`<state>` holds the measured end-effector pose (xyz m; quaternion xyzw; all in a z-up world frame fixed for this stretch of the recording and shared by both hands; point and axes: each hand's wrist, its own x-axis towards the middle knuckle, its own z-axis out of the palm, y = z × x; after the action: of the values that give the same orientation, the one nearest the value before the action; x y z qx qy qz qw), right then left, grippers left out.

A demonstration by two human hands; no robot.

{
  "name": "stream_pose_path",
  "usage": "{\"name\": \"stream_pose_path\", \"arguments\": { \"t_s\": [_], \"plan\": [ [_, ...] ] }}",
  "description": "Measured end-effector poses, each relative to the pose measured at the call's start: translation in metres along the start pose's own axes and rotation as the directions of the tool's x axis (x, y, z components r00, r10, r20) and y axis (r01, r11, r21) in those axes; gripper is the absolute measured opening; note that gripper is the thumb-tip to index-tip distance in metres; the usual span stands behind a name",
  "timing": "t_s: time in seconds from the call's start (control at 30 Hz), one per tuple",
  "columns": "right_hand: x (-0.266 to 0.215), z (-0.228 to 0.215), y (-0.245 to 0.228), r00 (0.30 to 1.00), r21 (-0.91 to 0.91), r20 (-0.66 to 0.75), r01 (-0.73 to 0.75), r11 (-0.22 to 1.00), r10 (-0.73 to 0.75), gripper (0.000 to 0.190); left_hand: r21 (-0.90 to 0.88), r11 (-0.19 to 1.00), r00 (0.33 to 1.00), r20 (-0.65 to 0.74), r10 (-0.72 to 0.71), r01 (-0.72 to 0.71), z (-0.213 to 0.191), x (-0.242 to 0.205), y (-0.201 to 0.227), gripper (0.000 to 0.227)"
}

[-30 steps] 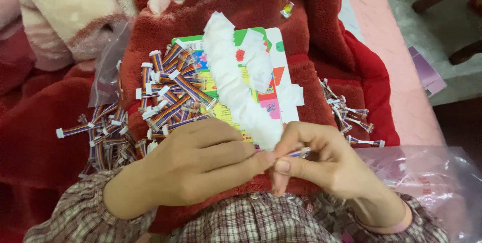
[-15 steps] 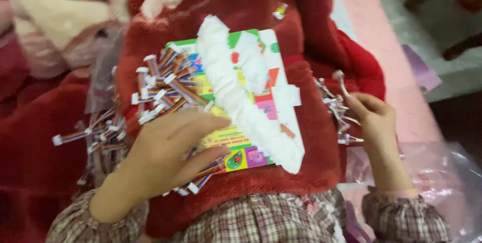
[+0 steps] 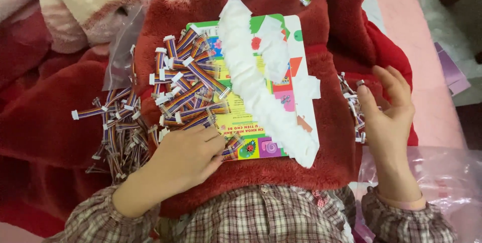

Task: Wrapping individual multi-colored ribbon cables with connectors in white tissue paper for packaging.

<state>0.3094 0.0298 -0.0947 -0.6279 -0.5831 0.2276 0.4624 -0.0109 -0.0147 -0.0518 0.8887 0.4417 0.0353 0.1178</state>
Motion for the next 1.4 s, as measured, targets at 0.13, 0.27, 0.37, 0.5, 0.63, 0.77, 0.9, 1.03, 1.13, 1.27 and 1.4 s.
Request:
{"name": "stream_pose_path", "arguments": {
  "t_s": [0.13,0.27,0.37,0.5,0.63,0.77,0.9,1.03,1.13,1.27,1.4],
  "plan": [
    [-0.009,0.007,-0.025,0.994,0.289,0.112,-0.020,0.957,-0.013,0.027,-0.198,0.979,0.998,0.033,-0.049,0.054,-0.013,0.003,-0.006,0.010],
    [-0.017,0.022,-0.060,0.937,0.266,0.345,-0.051,0.962,-0.046,0.020,0.024,0.999,0.998,0.059,0.029,-0.031,-0.001,-0.005,-0.003,0.019],
    [-0.022,0.035,-0.083,0.862,0.216,0.494,0.001,0.976,-0.110,0.019,0.056,0.998,0.997,-0.065,0.043,-0.039,0.003,-0.006,-0.004,0.011],
    [-0.037,0.063,-0.098,0.642,0.250,0.608,0.402,0.881,-0.466,0.023,0.019,1.000,1.000,0.009,0.015,-0.016,-0.001,-0.007,-0.006,0.032],
    [-0.050,0.090,-0.091,0.533,0.135,0.627,0.644,0.753,-0.568,0.033,0.046,0.998,0.997,-0.062,-0.041,0.044,-0.013,-0.013,-0.007,0.026],
    [-0.052,0.095,-0.088,0.548,0.039,0.600,0.707,0.706,-0.583,0.022,0.090,0.979,0.981,-0.077,-0.178,0.185,-0.014,-0.023,-0.010,0.036],
    [-0.048,0.089,-0.086,0.550,0.067,0.627,0.668,0.741,-0.552,0.013,0.004,0.970,0.965,-0.111,-0.239,0.241,-0.015,-0.024,-0.014,0.024],
    [-0.045,0.081,-0.090,0.549,0.121,0.646,0.613,0.781,-0.530,0.015,-0.043,0.970,0.952,-0.185,-0.245,0.241,-0.027,-0.018,-0.008,0.018],
    [-0.039,0.070,-0.096,0.559,0.163,0.730,0.417,0.894,-0.394,0.038,-0.221,0.934,0.944,-0.111,-0.310,0.281,-0.037,-0.018,-0.007,0.011],
    [-0.034,0.055,-0.092,0.567,0.140,0.821,-0.089,0.986,-0.065,0.014,-0.559,0.767,0.938,0.059,-0.341,0.314,-0.048,-0.015,-0.004,0.025],
    [-0.041,0.050,-0.084,0.535,0.289,0.844,-0.507,0.812,0.033,0.010,-0.912,0.388,0.935,-0.017,-0.356,0.131,-0.036,-0.007,0.007,0.057]
  ]
}}
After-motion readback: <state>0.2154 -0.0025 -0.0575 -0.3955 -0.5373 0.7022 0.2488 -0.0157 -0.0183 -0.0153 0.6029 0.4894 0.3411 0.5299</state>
